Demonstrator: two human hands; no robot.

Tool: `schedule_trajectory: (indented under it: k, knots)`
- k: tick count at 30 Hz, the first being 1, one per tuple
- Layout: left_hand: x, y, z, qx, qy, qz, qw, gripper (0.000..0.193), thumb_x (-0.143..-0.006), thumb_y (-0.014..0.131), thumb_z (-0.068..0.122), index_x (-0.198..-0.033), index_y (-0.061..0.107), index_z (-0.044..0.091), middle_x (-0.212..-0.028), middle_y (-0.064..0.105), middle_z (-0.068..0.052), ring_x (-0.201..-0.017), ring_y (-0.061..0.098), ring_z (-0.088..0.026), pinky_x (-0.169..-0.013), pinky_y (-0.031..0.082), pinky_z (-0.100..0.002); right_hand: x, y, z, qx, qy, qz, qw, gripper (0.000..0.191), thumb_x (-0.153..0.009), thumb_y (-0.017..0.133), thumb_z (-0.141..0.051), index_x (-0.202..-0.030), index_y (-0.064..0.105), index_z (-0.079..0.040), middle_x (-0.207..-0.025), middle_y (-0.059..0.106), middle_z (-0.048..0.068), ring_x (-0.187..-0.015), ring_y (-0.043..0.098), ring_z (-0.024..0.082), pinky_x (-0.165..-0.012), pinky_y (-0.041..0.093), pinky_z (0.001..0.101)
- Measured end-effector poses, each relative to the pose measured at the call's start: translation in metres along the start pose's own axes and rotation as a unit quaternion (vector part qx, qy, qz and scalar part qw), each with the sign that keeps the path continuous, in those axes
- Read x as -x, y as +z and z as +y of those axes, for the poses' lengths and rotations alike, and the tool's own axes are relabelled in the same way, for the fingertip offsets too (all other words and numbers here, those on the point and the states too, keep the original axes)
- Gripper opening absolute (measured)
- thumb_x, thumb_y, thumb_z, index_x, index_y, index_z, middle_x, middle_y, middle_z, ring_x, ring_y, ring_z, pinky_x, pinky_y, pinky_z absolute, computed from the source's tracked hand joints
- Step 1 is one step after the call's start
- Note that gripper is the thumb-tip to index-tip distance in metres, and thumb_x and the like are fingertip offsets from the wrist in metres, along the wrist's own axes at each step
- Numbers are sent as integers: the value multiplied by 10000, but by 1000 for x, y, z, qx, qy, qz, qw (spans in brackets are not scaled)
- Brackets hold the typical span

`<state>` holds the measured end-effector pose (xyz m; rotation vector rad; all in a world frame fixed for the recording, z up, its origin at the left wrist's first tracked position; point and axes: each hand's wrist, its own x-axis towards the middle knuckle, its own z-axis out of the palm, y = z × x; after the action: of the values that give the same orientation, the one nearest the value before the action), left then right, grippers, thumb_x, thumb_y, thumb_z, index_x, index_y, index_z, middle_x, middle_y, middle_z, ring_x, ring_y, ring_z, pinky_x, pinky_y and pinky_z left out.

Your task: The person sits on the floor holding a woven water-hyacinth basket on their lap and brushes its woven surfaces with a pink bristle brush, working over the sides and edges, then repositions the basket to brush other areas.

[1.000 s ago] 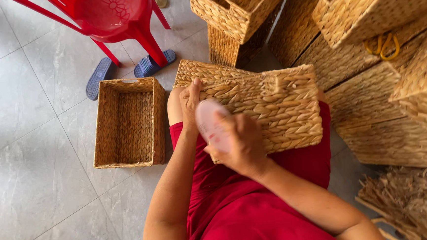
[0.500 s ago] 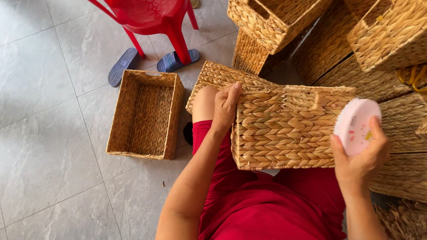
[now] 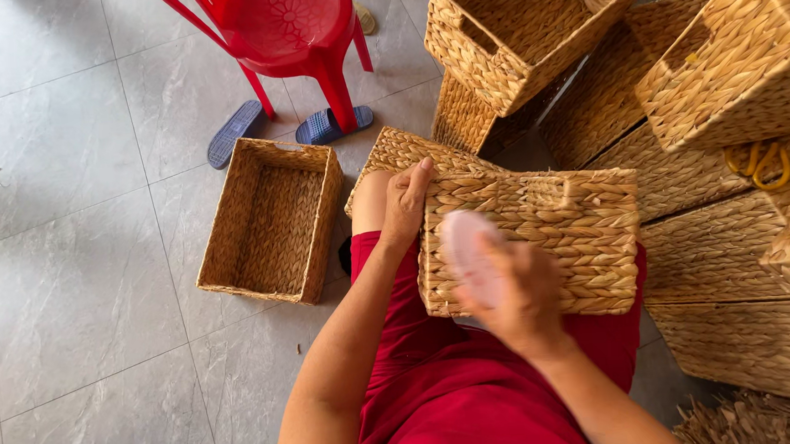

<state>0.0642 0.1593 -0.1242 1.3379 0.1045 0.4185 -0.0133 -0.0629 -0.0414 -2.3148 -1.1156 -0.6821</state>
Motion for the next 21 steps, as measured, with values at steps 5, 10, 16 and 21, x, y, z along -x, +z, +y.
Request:
schedule_trajectory:
  k: [5, 10, 16, 21]
  knots:
    - [5, 7, 8, 35, 11, -26, 999, 445, -1064, 540, 383, -809, 554, 18, -752, 480, 29, -723, 414, -77, -670, 388, -264, 53, -59, 75, 89, 162, 51, 981, 872, -840, 907, -316, -1495, 382, -80, -1229, 560, 176, -1117, 554, 307, -998, 437, 470]
    - [4, 17, 6, 71, 20, -21, 997, 430, -1068, 555, 352, -804, 561, 12, -779, 484, 29, -730, 412, -79, -672, 382, -268, 84, -63, 75, 92, 205, 48, 973, 871, -839, 889, -264, -1526, 390, -69, -1276, 526, 205, -1168, 523, 328, -1019, 436, 466]
    - [3, 8, 3, 113, -29, -7, 993, 462, -1058, 562, 384, -771, 572, 22, -694, 533, 34, -641, 450, -72, -592, 397, -257, 34, -15, 13, -15, 112, 43, 993, 862, -842, 819, -390, -1508, 356, -98, -1130, 518, 136, -1001, 522, 270, -908, 429, 432]
    - [-4, 5, 1, 59, -5, 14, 998, 456, -1045, 571, 396, -805, 641, 15, -726, 548, 52, -695, 454, -46, -634, 400, -232, 6, 3, -36, -65, 2, -72, 995, 924, -721, 865, -420, -1462, 401, -120, -1000, 536, 115, -876, 535, 287, -787, 407, 478]
